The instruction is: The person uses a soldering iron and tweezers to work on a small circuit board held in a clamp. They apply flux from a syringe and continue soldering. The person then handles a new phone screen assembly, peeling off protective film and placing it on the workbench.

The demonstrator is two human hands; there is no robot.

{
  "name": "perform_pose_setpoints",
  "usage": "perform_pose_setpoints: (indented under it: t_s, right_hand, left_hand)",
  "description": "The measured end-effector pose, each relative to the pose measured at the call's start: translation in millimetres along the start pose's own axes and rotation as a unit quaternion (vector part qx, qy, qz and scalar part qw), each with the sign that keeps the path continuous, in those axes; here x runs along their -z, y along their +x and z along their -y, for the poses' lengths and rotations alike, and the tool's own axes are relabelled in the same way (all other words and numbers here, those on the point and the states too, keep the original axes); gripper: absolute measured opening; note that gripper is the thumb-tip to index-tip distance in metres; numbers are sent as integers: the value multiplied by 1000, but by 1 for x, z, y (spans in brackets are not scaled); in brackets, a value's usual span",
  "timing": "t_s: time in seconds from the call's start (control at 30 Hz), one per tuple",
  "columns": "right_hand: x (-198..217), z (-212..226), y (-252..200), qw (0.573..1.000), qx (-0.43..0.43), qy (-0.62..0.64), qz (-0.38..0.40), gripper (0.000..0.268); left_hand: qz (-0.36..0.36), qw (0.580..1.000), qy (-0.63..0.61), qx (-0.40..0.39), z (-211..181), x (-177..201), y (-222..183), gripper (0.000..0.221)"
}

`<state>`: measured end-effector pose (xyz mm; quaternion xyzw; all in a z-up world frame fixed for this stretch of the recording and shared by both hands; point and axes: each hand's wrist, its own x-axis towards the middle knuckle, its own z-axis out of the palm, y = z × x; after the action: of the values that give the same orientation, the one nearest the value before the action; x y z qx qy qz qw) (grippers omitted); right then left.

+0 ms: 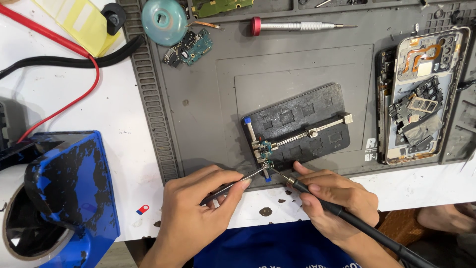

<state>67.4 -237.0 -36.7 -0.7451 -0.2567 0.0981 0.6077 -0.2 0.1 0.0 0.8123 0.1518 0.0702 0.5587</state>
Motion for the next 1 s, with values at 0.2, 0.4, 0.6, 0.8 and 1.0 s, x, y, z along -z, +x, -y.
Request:
perform_pose_setpoints:
  t_s: [0.2, 0.4, 0.6, 0.8, 1.0]
  right_hand:
    - [-6, 7, 8, 1000, -8, 17, -2, 15]
    - [-16, 13, 18, 995, 74, -69, -18, 15]
    - [-15, 13, 17, 994, 73, -81, -13, 18]
    - [-16, 10, 13, 996, 58, -58, -30, 18]
    - [-13, 9, 13, 998, 53, -32, -21, 16]
  left_hand:
    - [-3, 1000, -4, 6, 0, 0, 0, 8]
    - [-1, 1000, -3, 1, 0, 1, 0, 9]
    - [-5, 1000, -6, 6, -1, 2, 0, 8]
    - [3, 1000, -21, 20, -2, 6, 0, 10]
    - [4, 999, -26, 31, -3, 11, 0, 9]
